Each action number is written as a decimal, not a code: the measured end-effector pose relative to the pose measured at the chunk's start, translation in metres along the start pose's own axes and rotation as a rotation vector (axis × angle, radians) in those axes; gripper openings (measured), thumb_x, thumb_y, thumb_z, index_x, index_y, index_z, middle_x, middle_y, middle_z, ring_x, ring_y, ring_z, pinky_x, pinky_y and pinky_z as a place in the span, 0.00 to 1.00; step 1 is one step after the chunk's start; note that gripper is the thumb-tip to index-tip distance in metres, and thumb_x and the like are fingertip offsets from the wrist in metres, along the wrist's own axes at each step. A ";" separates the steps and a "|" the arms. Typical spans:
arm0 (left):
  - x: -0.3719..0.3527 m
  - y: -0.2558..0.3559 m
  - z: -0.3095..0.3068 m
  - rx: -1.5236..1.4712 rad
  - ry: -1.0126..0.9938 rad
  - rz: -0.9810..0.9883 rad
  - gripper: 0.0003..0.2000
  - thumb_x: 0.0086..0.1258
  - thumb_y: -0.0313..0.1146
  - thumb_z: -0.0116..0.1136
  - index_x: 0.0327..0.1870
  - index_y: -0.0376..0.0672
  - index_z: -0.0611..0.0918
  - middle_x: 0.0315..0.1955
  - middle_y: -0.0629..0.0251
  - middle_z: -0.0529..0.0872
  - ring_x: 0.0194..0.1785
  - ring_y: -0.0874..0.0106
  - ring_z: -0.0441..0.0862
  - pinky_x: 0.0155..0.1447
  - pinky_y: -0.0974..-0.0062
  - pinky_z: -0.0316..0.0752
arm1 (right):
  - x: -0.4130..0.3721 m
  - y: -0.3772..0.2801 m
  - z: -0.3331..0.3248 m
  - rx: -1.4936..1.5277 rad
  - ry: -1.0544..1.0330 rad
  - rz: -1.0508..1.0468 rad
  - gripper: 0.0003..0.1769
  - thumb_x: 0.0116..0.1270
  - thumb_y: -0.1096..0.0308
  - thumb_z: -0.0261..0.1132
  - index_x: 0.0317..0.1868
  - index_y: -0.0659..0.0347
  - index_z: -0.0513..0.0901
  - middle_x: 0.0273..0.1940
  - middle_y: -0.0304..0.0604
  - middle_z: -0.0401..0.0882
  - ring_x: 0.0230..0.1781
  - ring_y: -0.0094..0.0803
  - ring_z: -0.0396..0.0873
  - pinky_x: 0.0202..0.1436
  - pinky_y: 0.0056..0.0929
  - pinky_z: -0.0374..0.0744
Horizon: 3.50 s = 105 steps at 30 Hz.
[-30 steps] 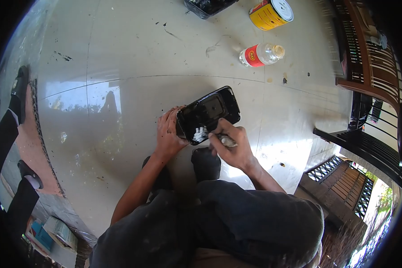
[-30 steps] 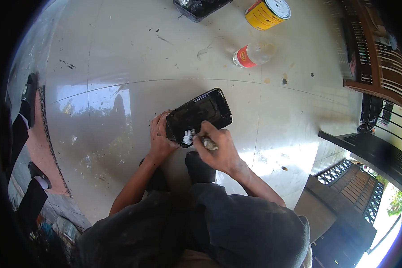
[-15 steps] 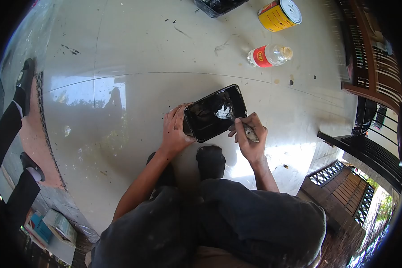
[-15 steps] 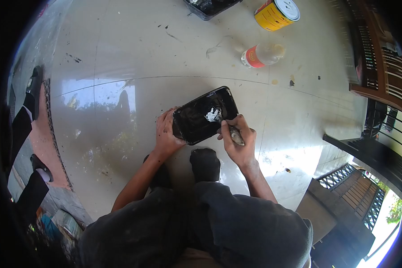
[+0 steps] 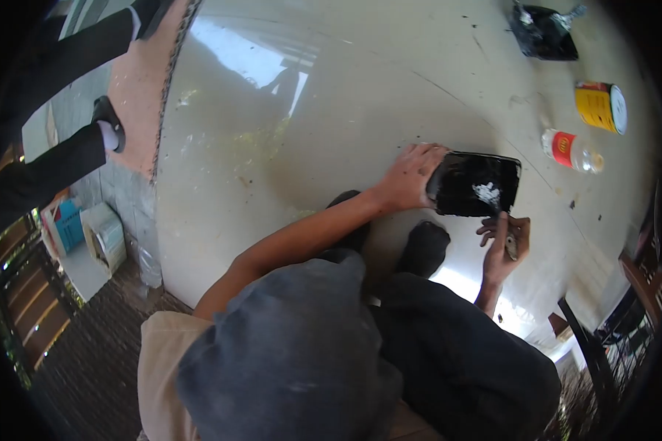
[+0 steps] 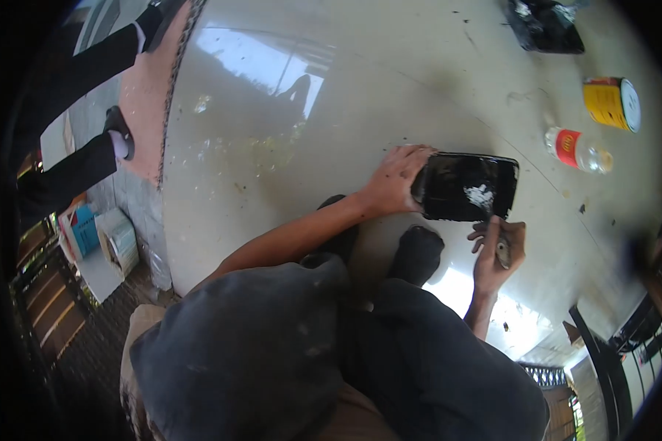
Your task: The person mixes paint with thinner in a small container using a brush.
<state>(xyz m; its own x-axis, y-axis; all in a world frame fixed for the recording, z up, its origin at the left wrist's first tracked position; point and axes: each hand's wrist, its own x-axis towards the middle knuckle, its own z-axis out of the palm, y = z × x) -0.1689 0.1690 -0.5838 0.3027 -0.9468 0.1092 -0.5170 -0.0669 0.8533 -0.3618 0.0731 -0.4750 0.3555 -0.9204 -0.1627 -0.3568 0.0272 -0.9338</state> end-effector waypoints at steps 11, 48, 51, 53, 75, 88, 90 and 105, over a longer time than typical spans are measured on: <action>-0.008 -0.009 0.001 0.038 0.021 0.081 0.52 0.41 0.52 0.81 0.70 0.36 0.69 0.66 0.52 0.74 0.70 0.52 0.69 0.72 0.55 0.63 | -0.002 0.000 0.000 -0.085 0.007 0.012 0.08 0.77 0.74 0.60 0.37 0.64 0.72 0.24 0.45 0.82 0.18 0.21 0.76 0.20 0.19 0.71; 0.003 0.006 -0.006 0.054 -0.063 -0.084 0.51 0.39 0.43 0.83 0.70 0.37 0.70 0.66 0.51 0.75 0.70 0.51 0.69 0.73 0.54 0.63 | -0.003 -0.011 -0.002 -0.044 0.080 0.012 0.07 0.74 0.77 0.63 0.35 0.65 0.75 0.25 0.43 0.82 0.20 0.21 0.77 0.25 0.21 0.75; 0.002 0.000 -0.003 0.088 -0.036 -0.040 0.51 0.38 0.43 0.83 0.70 0.37 0.70 0.65 0.51 0.76 0.70 0.52 0.70 0.72 0.55 0.64 | -0.005 -0.009 -0.004 -0.141 0.142 -0.073 0.07 0.73 0.78 0.62 0.35 0.66 0.74 0.24 0.45 0.82 0.19 0.22 0.78 0.24 0.22 0.75; 0.002 0.000 -0.001 0.108 -0.037 -0.036 0.51 0.38 0.43 0.83 0.70 0.38 0.70 0.65 0.52 0.76 0.69 0.53 0.70 0.72 0.54 0.64 | -0.004 -0.003 -0.004 -0.239 0.194 -0.106 0.07 0.73 0.78 0.62 0.35 0.67 0.73 0.23 0.45 0.83 0.19 0.22 0.78 0.23 0.22 0.74; 0.006 0.006 -0.001 0.119 -0.009 0.012 0.45 0.42 0.40 0.80 0.67 0.42 0.73 0.63 0.60 0.79 0.67 0.54 0.73 0.70 0.54 0.64 | 0.036 -0.034 -0.033 -0.434 -0.064 -0.171 0.08 0.62 0.77 0.66 0.32 0.65 0.73 0.21 0.53 0.78 0.22 0.54 0.81 0.27 0.37 0.77; 0.007 0.007 -0.001 0.082 0.019 -0.013 0.47 0.40 0.39 0.82 0.68 0.42 0.71 0.63 0.60 0.79 0.66 0.56 0.73 0.68 0.56 0.65 | 0.004 -0.008 0.026 0.055 0.044 0.072 0.09 0.70 0.77 0.65 0.33 0.63 0.72 0.22 0.43 0.84 0.20 0.25 0.85 0.22 0.25 0.79; 0.006 0.007 -0.002 0.070 0.014 -0.026 0.48 0.39 0.39 0.82 0.68 0.43 0.71 0.63 0.60 0.78 0.66 0.56 0.73 0.68 0.55 0.65 | -0.002 -0.007 0.026 0.120 -0.082 0.180 0.09 0.70 0.76 0.64 0.33 0.63 0.72 0.22 0.43 0.84 0.20 0.25 0.85 0.21 0.24 0.78; 0.007 0.009 -0.002 0.098 -0.015 -0.059 0.45 0.42 0.40 0.80 0.68 0.44 0.73 0.62 0.60 0.78 0.67 0.55 0.72 0.70 0.55 0.64 | 0.024 -0.009 0.007 -0.158 0.192 -0.134 0.09 0.67 0.78 0.67 0.31 0.64 0.74 0.21 0.44 0.82 0.19 0.28 0.85 0.23 0.27 0.80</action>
<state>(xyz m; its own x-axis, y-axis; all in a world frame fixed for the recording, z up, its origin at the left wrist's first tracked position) -0.1699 0.1626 -0.5742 0.3234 -0.9448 0.0525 -0.5748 -0.1521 0.8040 -0.3437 0.0537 -0.4729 0.2437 -0.9692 0.0361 -0.4535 -0.1468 -0.8791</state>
